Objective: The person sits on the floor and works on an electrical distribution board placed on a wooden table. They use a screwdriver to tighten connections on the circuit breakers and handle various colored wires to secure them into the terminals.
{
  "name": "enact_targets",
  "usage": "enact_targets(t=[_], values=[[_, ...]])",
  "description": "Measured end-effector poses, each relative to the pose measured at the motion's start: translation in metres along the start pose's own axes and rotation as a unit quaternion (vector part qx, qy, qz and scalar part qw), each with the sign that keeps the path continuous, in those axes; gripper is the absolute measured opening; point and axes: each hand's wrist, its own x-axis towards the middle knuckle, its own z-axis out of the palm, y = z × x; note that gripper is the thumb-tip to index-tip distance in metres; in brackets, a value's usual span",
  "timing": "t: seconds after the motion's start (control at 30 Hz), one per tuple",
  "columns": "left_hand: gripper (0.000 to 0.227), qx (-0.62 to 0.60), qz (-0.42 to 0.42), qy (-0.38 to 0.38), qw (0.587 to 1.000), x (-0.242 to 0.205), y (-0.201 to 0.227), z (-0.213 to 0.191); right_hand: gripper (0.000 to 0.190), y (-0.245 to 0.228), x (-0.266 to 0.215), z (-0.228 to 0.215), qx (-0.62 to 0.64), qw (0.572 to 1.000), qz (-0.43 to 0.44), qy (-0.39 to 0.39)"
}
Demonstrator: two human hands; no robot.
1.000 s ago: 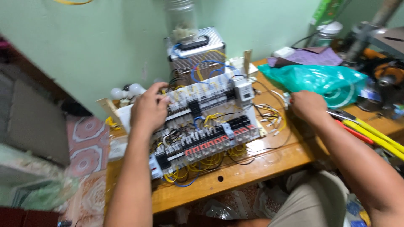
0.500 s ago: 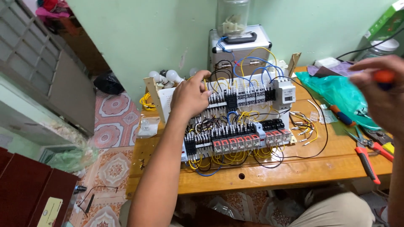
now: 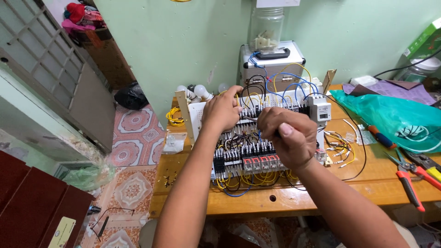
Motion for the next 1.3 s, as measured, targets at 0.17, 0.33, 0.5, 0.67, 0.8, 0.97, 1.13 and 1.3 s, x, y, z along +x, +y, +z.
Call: enact_targets(t=[0.17,0.33,0.5,0.67,0.8,0.97,1.13,1.3], values=[[0.054,0.008,0.007,-0.003,1.000,0.005,-0.006,0.007,0.039,0.011,-0.007,0.001,-0.018,1.000,0.002,0.012],[0.054,0.011,0.007,-0.004,1.000,0.006,-0.005,0.008,0.040,0.016,-0.012,-0.001,-0.012,1.000,-0.002,0.018],[0.054,0.012,0.007,-0.005,1.000,0.001,-0.002,0.003,0.038,0.017,-0.018,0.003,-0.029,0.999,-0.034,0.008],[0.054,0.014,0.008,-0.013,1.000,0.000,-0.001,0.001,0.043,0.031,-0.062,-0.003,-0.103,0.990,-0.099,0.000],[0.055,0.014,0.013,-0.004,1.000,0.003,-0.003,0.005,0.040,0.026,-0.074,0.006,-0.136,0.984,-0.111,-0.028],[0.054,0.025,0.012,-0.010,1.000,0.000,0.001,0.000,0.047,0.013,-0.061,0.022,-0.197,0.973,-0.118,0.003],[0.055,0.029,0.010,-0.008,0.999,0.005,-0.004,0.006,0.047,0.022,-0.044,0.019,-0.214,0.967,-0.083,0.110],[0.055,0.029,0.017,-0.002,0.999,0.005,-0.005,0.008,0.048,0.012,-0.031,0.033,-0.217,0.962,-0.047,0.156]])
